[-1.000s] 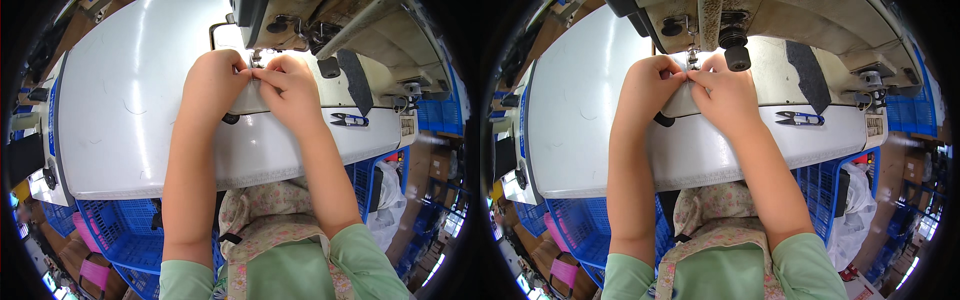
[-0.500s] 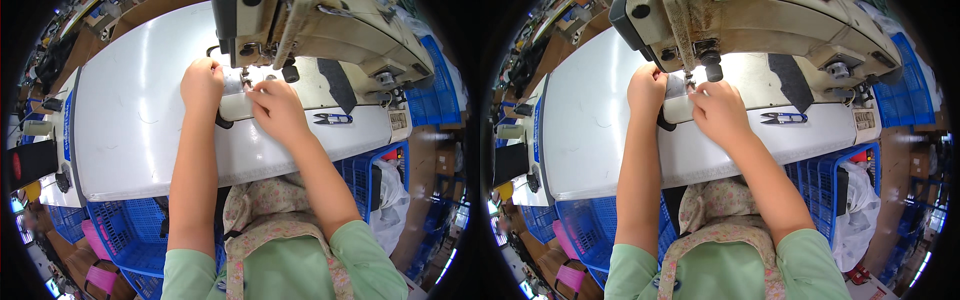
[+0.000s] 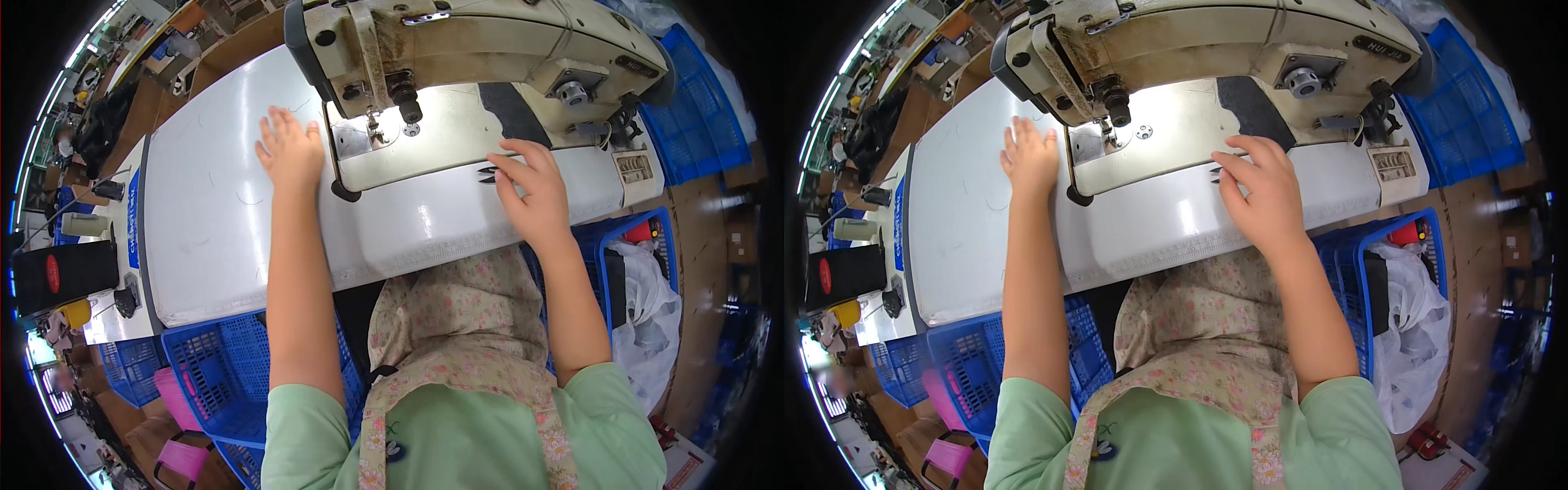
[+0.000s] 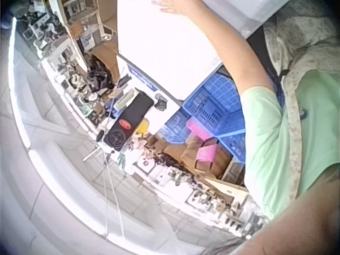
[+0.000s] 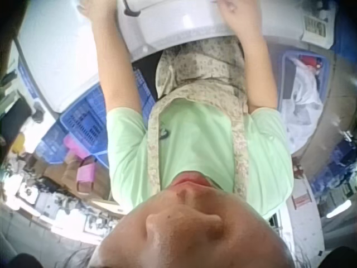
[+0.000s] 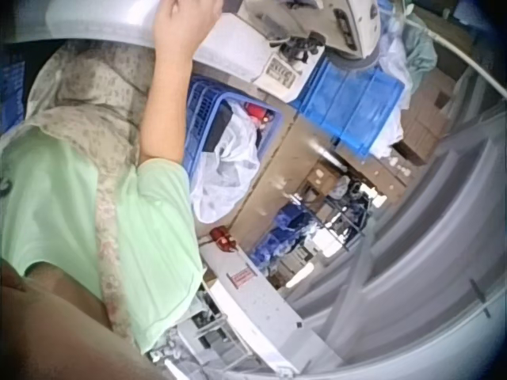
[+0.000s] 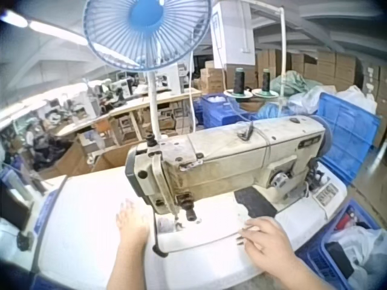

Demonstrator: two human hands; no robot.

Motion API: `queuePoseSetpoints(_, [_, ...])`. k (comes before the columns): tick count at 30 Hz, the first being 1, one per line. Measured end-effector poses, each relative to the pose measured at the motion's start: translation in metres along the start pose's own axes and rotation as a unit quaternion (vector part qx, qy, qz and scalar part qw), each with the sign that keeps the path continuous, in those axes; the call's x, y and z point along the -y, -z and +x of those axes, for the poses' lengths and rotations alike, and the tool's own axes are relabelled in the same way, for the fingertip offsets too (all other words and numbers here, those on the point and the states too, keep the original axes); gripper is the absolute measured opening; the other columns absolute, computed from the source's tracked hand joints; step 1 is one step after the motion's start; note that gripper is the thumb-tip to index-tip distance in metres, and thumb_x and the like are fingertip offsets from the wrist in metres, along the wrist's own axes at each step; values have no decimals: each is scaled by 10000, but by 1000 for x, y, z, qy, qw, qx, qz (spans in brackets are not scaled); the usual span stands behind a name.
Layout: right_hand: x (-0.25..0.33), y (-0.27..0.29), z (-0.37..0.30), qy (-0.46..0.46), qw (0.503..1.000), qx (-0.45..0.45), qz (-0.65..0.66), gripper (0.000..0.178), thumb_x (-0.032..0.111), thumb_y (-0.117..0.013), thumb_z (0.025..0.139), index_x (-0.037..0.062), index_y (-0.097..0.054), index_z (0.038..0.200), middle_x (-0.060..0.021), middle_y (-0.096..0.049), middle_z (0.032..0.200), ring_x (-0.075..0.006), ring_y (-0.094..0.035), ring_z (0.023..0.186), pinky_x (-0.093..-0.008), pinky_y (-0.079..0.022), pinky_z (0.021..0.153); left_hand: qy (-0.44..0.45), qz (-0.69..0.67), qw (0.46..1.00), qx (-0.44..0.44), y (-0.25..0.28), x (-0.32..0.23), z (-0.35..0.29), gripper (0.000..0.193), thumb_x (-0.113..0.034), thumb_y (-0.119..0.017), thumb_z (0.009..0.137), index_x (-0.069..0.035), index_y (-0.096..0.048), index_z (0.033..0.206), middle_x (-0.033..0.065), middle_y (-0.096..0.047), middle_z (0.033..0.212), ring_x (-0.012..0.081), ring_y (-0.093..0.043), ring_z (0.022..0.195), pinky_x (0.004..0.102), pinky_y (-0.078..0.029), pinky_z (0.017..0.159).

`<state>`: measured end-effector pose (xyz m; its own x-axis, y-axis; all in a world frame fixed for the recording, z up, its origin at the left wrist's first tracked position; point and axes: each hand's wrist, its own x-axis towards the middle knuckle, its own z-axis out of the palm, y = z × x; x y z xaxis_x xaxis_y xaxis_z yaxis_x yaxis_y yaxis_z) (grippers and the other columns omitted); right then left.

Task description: The person trims thread from a shoe component using snips, places it into a crate, and retrieves new pieces. They align and sew the pieces together using a sewing machine, trim the thread with snips, and thread the sewing machine needle by hand.

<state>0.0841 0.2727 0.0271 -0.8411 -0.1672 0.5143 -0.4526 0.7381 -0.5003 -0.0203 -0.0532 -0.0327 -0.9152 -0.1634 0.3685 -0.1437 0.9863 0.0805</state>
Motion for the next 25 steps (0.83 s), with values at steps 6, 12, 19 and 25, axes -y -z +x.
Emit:
queuePoseSetpoints(6, [-12, 2, -9, 9, 1000, -16, -8, 212, 59, -625, 775, 55, -712, 968, -94, -632, 1093, -283, -561, 1065, -393, -449, 899, -170, -175, 969, 47, 27, -6, 7, 573, -351, -399, 967, -17, -353, 1431, 135, -266, 1538, 287, -200, 1433, 541, -135, 1140])
queuePoseSetpoints(12, [-17, -5, -22, 14, 998, 48, -41, 190, 90, -616, 793, 52, -706, 955, -83, -638, 1077, -267, -567, 1049, -399, -423, 911, -26, 4, 1000, -3, 36, 8, -4, 617, -449, -399, 962, -99, -323, 1464, 113, -240, 1552, 271, -160, 1450, 534, -94, 1153])
queuePoseSetpoints(19, [-24, -12, -27, 33, 998, 30, -45, 189, 83, -627, 766, 52, -704, 936, -82, -641, 1070, -262, -569, 1041, -398, -429, 900, 58, 48, 994, 85, 33, 25, -25, 702, -268, -528, 868, -135, -249, 1498, 136, -184, 1568, 308, -139, 1453, 571, -98, 1139])
queuePoseSetpoints(25, [-32, -11, -30, 28, 998, -27, -53, 200, 96, -644, 746, 81, -715, 932, -88, -638, 1110, -270, -555, 1085, -412, -434, 916, 64, -2, 996, 66, 39, 27, -38, 808, -205, -576, 790, -186, -212, 1512, 136, -128, 1581, 344, -111, 1453, 626, -61, 1119])
